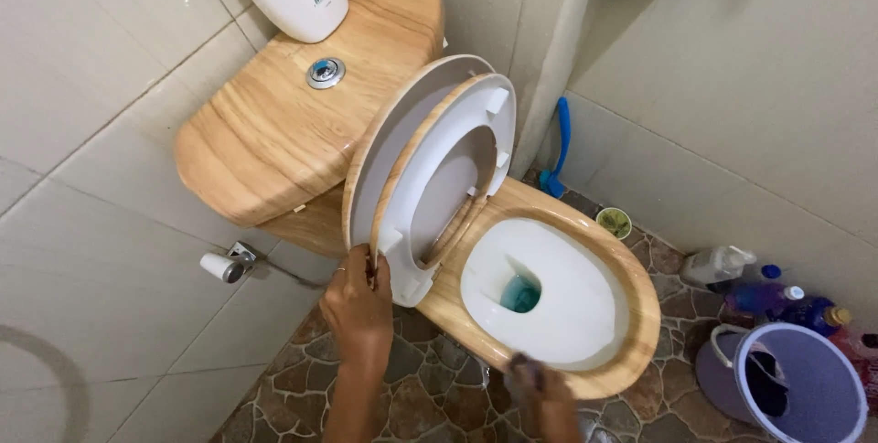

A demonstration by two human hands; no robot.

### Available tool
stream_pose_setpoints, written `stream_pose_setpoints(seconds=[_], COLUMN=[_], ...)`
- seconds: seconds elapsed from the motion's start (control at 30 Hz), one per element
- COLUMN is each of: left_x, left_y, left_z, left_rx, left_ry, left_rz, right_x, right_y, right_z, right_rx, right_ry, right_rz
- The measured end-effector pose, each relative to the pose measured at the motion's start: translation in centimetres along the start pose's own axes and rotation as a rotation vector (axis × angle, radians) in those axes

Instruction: The person removes toiletries from a wooden toilet tank, rinses a hairbrush and shower head with water, and places the items into a wall-mounted caddy. They then scrub the toilet tank and seat with the brush and rinse the surfaces.

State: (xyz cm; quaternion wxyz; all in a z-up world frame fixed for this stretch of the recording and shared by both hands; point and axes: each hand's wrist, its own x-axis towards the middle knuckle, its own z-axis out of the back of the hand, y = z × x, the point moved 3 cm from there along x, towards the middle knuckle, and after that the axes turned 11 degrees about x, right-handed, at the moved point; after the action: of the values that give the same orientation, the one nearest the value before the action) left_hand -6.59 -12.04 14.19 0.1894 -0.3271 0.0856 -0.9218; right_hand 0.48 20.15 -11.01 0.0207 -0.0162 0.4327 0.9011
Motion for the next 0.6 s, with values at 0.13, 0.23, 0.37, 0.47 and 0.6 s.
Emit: stream_pose_setpoints(seconds=[0.13,0.23,0.37,0.47,0.6], left_x=[0.1,0.2,-1.9,-3.7,-3.7], left_y=[-0.5,-0.5,1.2,2.7,2.6], left_z=[0.5,1.1,1.6,1.9,5.1], left_rx=[-0.038,-0.140,-0.176,-0.018,-0.048], left_ry=[-0.013,0.011,0.109,0.361,0.641], left_rz=[0.014,0.096,0.239,0.370,0.581], right_x=[2.8,6.0,14.2,16.9,16.1], right_y=[-7.5,-2.0,-13.3,-9.7,5.3], right_z=[9.3,15.3,18.9,20.5,19.6], right_rx=[-0.089,-1.039,-0.800,0.228,1.141], right_ry=[-0.044,-0.244,0.216,-0.173,0.146], right_rz=[-0.666,0.863,-0.315,-0.540,-0.604])
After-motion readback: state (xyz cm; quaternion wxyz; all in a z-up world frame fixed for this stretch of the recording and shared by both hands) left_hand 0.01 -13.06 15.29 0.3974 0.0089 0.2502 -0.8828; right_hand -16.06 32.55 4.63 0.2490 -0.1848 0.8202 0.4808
